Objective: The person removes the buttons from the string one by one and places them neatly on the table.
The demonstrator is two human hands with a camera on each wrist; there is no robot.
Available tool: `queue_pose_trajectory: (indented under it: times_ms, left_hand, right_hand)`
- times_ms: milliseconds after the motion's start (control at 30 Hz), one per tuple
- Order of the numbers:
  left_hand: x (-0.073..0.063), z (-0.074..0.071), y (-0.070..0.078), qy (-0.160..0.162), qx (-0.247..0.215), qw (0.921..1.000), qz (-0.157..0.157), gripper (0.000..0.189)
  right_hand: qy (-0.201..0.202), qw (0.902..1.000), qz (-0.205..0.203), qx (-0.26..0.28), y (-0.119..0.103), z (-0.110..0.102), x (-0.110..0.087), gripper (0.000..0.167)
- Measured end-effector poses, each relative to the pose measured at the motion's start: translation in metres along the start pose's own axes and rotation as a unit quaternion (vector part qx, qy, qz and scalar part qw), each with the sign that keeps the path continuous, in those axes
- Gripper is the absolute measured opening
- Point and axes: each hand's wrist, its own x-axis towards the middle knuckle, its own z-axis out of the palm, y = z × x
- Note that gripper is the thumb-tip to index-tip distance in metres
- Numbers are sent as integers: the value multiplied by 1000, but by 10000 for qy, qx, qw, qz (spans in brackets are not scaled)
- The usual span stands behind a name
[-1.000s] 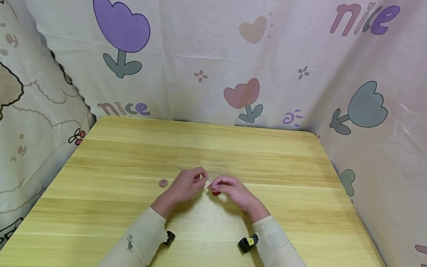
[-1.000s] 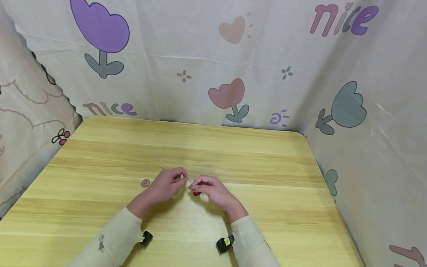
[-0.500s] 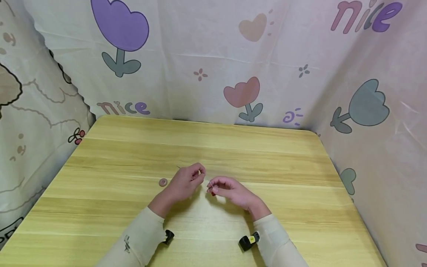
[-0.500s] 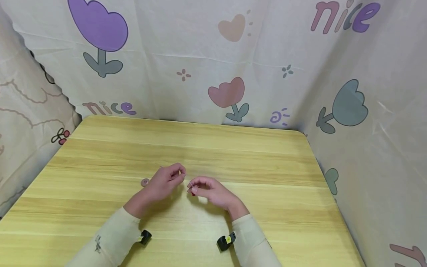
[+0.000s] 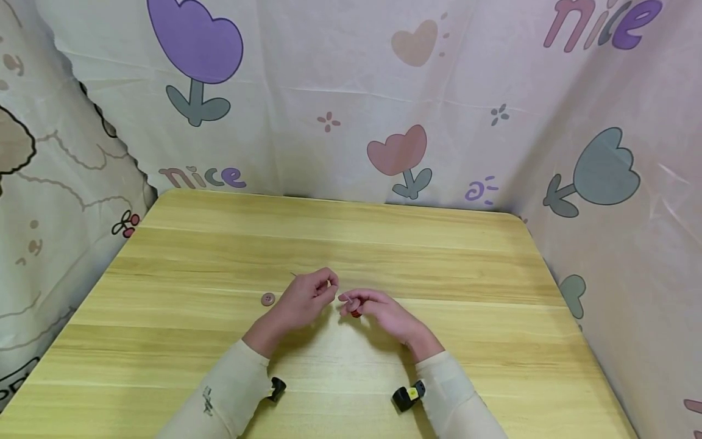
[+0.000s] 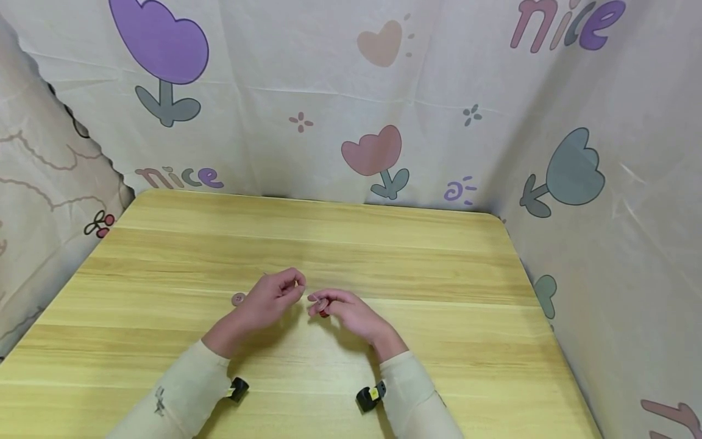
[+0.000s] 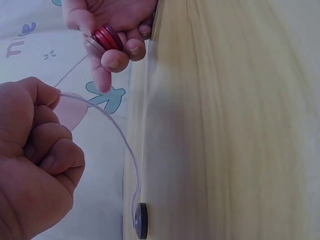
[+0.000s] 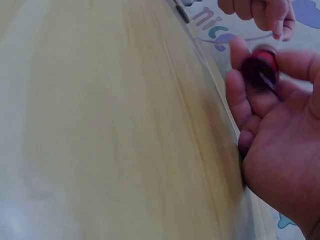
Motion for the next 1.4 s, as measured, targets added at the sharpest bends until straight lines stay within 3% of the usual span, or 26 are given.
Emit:
queue_pose_trajectory:
  times_ms: [267, 467, 700, 933, 1400]
  left_hand:
    - [0, 2, 3, -73, 12, 9999, 129, 7]
    - [-1, 1, 5, -90, -22, 10000, 36, 7]
    - [-1, 1, 7, -77, -61, 9999, 52, 7]
    - [-3, 2, 7, -40, -66, 9999, 114, 6]
    - [-4, 2, 1, 156, 67, 9998, -60, 7]
  right_hand:
    - [863, 9960, 50, -248, 2, 7, 3, 26]
    - [1011, 9947, 100, -130, 3, 12, 1, 5]
    - [1196, 9924, 245, -136, -3, 15, 1, 4]
    - [1113, 9936, 67, -174, -28, 24, -6, 15]
    - [799, 9953, -302, -458, -26, 20, -6, 23]
